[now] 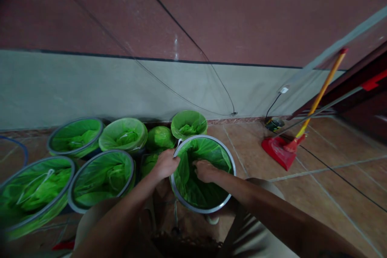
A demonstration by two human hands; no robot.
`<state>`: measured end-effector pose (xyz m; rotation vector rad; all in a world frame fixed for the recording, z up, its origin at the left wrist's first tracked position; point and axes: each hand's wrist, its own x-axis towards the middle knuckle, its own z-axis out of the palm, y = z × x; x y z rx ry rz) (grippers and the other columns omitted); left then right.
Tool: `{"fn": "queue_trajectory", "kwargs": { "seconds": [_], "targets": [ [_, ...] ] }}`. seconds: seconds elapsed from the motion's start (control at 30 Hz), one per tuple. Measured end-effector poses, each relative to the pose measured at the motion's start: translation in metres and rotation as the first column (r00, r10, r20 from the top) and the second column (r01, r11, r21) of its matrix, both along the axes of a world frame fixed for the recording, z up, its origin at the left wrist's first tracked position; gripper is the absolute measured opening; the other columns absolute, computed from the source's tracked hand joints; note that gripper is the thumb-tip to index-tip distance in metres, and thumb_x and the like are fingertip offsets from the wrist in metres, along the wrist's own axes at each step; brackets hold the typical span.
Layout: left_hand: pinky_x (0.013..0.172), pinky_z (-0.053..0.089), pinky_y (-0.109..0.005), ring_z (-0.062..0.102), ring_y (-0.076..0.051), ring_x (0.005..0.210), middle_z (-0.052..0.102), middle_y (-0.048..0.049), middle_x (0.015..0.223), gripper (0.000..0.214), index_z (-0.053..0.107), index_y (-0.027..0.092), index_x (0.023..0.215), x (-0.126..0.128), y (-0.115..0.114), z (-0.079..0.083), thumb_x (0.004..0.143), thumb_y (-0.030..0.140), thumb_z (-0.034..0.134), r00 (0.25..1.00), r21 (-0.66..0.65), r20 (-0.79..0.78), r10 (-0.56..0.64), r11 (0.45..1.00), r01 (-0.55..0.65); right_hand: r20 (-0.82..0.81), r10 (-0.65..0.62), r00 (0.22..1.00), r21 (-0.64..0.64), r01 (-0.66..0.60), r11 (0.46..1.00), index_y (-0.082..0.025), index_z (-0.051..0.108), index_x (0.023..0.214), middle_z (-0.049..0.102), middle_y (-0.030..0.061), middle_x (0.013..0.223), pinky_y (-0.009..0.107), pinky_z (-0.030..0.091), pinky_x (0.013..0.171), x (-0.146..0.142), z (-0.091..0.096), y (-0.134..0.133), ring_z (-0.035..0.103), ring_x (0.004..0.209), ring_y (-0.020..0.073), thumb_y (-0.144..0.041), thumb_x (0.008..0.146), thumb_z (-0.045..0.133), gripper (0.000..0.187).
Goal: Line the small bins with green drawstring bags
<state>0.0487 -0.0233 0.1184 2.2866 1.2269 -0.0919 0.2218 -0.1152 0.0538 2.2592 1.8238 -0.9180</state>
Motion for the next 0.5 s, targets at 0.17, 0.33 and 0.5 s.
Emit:
{"fn": "queue_trajectory", "kwargs": {
  "seconds": [0.17, 0.33, 0.5],
  "targets": [
    [0.088, 0.050, -0.027, 0.071, -0.024, 0.107, 0.075, -0.0135, 0.112, 0.030, 0.073, 0.013, 0.110, 0.003, 0.002, -0.003, 0.094, 0.022, 0.049, 1.000, 0.000, -0.026, 0.006, 1.000, -0.006, 0.179, 0.024, 0.984, -0.162, 0.005, 0.987, -0.002, 0.077, 0.104, 0.075, 0.0250, 0.113, 0.043, 0.050, 0.105, 0.009, -0.011, -0.017, 0.068, 0.118, 0.0366, 0.009, 0.066, 0.071, 0.040],
    [0.083, 0.049, -0.026, 0.071, -0.023, 0.102, 0.076, -0.0126, 0.107, 0.030, 0.073, 0.013, 0.108, 0.005, 0.003, -0.002, 0.095, 0.021, 0.048, 1.000, -0.011, -0.028, 0.004, 1.000, -0.005, 0.088, 0.006, 0.996, -0.111, 0.004, 0.994, -0.001, 0.075, 0.113, 0.074, 0.0246, 0.114, 0.042, 0.054, 0.101, 0.001, -0.008, -0.016, 0.069, 0.115, 0.0373, 0.009, 0.071, 0.065, 0.044],
    [0.081, 0.048, -0.026, 0.071, -0.023, 0.104, 0.075, -0.0130, 0.109, 0.029, 0.072, 0.012, 0.110, 0.006, 0.001, -0.001, 0.095, 0.021, 0.048, 0.999, 0.015, -0.046, -0.015, 1.000, 0.016, -0.077, -0.111, 0.991, -0.007, 0.111, 0.994, -0.003, 0.058, 0.142, 0.065, 0.0230, 0.136, 0.037, 0.051, 0.106, -0.005, -0.003, 0.002, 0.064, 0.125, 0.0321, -0.008, 0.089, 0.059, 0.054]
  ]
}}
